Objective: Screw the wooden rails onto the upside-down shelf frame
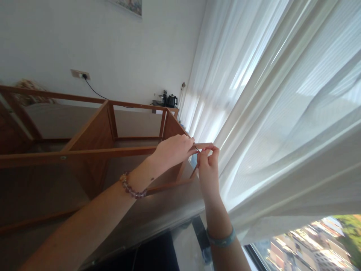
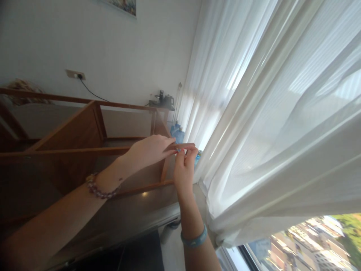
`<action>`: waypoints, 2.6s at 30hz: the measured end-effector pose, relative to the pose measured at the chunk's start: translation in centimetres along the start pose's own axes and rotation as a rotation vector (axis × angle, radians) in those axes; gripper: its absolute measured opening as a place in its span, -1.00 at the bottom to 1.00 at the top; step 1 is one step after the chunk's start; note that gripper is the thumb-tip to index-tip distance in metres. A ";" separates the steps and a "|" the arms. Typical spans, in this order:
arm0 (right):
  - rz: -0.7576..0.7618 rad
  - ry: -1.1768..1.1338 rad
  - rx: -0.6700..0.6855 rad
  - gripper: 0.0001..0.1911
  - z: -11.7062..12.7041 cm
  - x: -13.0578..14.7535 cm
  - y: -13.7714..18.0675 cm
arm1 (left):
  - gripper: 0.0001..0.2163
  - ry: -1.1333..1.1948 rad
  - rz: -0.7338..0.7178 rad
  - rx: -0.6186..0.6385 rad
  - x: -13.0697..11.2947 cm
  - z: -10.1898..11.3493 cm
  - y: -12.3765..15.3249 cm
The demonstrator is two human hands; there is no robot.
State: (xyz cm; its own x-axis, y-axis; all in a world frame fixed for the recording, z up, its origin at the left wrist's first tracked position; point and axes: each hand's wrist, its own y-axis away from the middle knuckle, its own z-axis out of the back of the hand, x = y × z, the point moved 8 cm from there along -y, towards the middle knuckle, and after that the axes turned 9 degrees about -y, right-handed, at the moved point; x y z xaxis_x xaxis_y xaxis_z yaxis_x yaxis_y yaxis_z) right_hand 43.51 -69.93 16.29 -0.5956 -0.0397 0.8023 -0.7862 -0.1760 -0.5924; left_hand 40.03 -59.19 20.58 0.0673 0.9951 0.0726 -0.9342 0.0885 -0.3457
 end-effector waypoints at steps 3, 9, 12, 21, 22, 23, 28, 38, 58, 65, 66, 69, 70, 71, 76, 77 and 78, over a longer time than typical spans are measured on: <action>-0.189 -0.157 -0.042 -0.88 0.0 -1.2 0.1 | -0.60 -0.074 -0.035 -0.034 -0.5 -0.1 -0.1; -0.156 -0.130 -0.055 -0.81 0.1 -0.9 -0.3 | -0.66 -0.115 -0.058 -0.068 -0.9 -0.6 -0.3; -0.082 -0.092 -0.035 -0.81 0.1 -0.4 -0.3 | -0.64 -0.086 -0.048 -0.064 -0.7 -0.5 -0.2; 0.259 0.371 0.060 -0.86 0.8 1.8 1.0 | -0.66 -0.056 -0.042 -0.060 -0.6 -0.1 -0.1; 0.297 0.443 0.068 -0.85 0.9 2.0 1.2 | -0.67 -0.054 -0.043 -0.059 -0.6 -0.1 -0.1; 0.335 0.511 0.089 -0.83 1.0 2.2 1.4 | -0.67 -0.054 -0.042 -0.056 -0.6 -0.2 -0.2; 0.583 0.837 0.329 -0.61 -0.1 2.6 2.5 | -0.65 -0.048 -0.043 -0.046 -0.4 -0.3 -0.2; 0.779 1.129 0.572 -0.34 -0.2 2.9 2.2 | -0.56 -0.033 -0.073 -0.079 -0.7 0.0 -0.1; 0.256 0.909 0.389 -0.44 0.7 4.4 -0.9 | -0.64 -0.064 -0.053 -0.097 -0.8 0.0 -0.3; -0.402 -0.146 0.483 -0.47 0.3 -0.3 -0.5 | -0.66 -0.168 -0.059 -0.148 -1.0 -0.6 -0.5; -0.428 -0.211 0.496 -0.49 0.1 -0.6 -0.1 | -0.67 -0.181 -0.063 -0.158 -1.0 -0.7 -0.5; -0.443 -0.274 0.522 -0.51 -0.1 -1.1 0.5 | -0.68 -0.203 -0.064 -0.170 -1.1 -0.9 -0.5; -0.434 -0.270 0.519 -0.51 0.0 -1.2 0.6 | -0.68 -0.206 -0.064 -0.169 -1.0 -0.9 -0.5; -0.400 -0.226 0.504 -0.50 0.2 -1.3 0.4 | -0.68 -0.208 -0.064 -0.167 -1.0 -0.9 -0.4; 0.242 0.639 0.307 -0.65 2.5 2.1 -1.1 | -0.70 -0.210 -0.075 -0.162 -1.1 -0.6 -0.4; 0.381 0.841 0.300 -0.67 2.3 2.8 -0.9 | -0.70 -0.211 -0.077 -0.164 -1.1 -0.5 -0.4; 0.491 1.012 0.308 -0.69 2.1 3.4 -0.7 | -0.70 -0.213 -0.078 -0.166 -1.1 -0.5 -0.4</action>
State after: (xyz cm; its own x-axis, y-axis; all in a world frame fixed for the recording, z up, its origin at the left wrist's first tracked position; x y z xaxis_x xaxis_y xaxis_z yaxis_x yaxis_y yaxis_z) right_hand 42.38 -71.99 19.54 -0.7934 0.6086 -0.0154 -0.4444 -0.5962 -0.6686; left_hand 40.48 -60.27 20.14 0.0454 0.9547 0.2939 -0.8575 0.1882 -0.4788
